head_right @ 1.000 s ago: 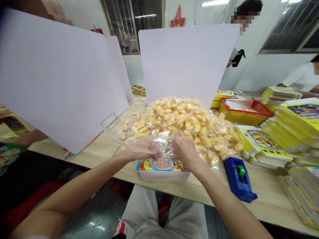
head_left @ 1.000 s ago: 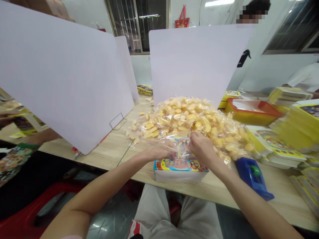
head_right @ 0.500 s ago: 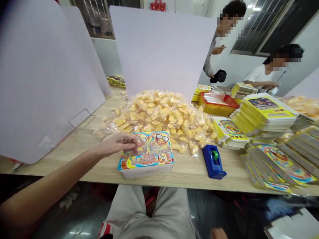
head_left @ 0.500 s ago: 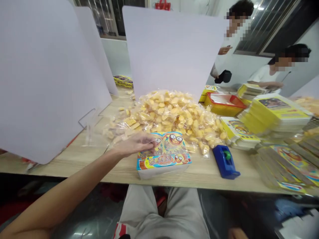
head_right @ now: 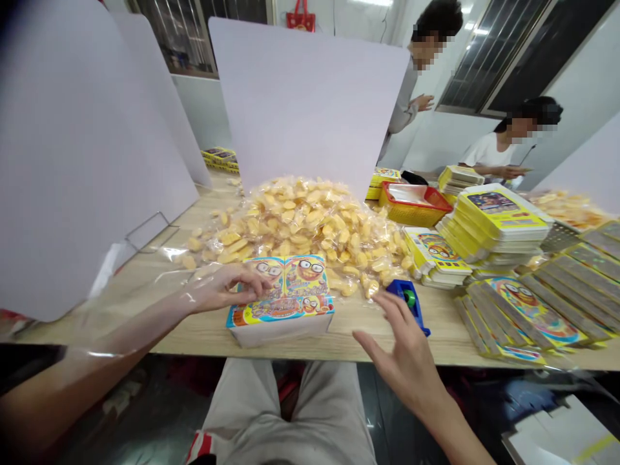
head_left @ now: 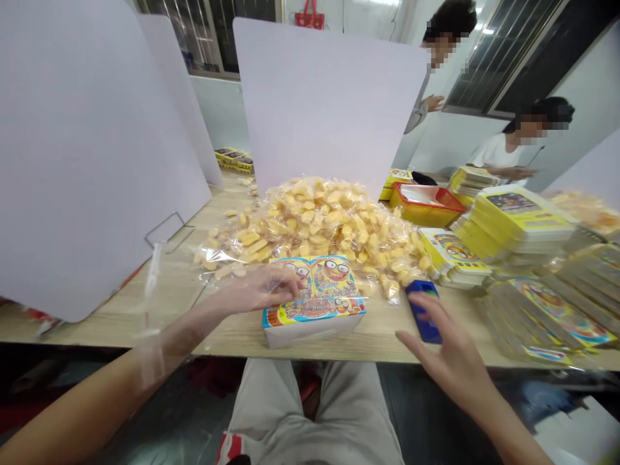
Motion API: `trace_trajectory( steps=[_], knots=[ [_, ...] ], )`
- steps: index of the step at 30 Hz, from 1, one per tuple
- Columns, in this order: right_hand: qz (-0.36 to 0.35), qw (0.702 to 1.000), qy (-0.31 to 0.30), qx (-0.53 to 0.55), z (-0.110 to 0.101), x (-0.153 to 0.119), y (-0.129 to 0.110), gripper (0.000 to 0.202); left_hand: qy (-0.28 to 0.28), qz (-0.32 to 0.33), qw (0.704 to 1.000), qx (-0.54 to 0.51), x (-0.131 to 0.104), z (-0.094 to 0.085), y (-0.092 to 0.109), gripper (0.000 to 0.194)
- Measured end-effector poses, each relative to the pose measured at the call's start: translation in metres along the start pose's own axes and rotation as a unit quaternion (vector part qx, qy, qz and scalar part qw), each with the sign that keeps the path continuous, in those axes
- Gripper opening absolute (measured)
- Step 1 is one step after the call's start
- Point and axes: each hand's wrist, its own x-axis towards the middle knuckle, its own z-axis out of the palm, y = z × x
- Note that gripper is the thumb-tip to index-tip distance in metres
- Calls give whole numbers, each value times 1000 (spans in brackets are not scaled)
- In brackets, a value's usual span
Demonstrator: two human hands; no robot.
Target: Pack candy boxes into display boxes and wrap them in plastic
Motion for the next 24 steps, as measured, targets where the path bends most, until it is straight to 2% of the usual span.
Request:
trace_trajectory(
  steps=[3, 5, 7, 9, 10, 13, 17, 21, 24],
  knots=[
    [-57, 997, -20, 38, 11, 77, -26, 53, -13, 28, 999, 44, -1, 1, 4, 19],
    [-58, 991, -111, 47, 22, 109, -26, 40, -4, 37, 997, 74, -3, 3, 10, 19],
    [-37, 966, -242, 79, 32, 126, -19, 22, 18, 41, 992, 115, -8, 7, 16, 17],
    [2, 930, -340, 139, 40, 128, -10, 27, 64, 38, 982, 173, -15, 11, 23, 17],
    [25, 917, -360, 173, 42, 125, -7, 30, 92, 30, 974, 202, -20, 13, 26, 18],
    [84, 902, -332, 262, 45, 109, -4, 35, 164, -27, 956, 242, -34, 18, 34, 25],
    [125, 892, -270, 340, 46, 91, -10, 39, 213, -88, 959, 167, -48, 24, 35, 24],
    [147, 878, -233, 391, 52, 85, -14, 38, 232, -126, 965, 9, -55, 32, 26, 20],
    [168, 860, -220, 429, 56, 82, -13, 36, 268, -145, 946, -109, -57, 41, 21, 30]
  ],
)
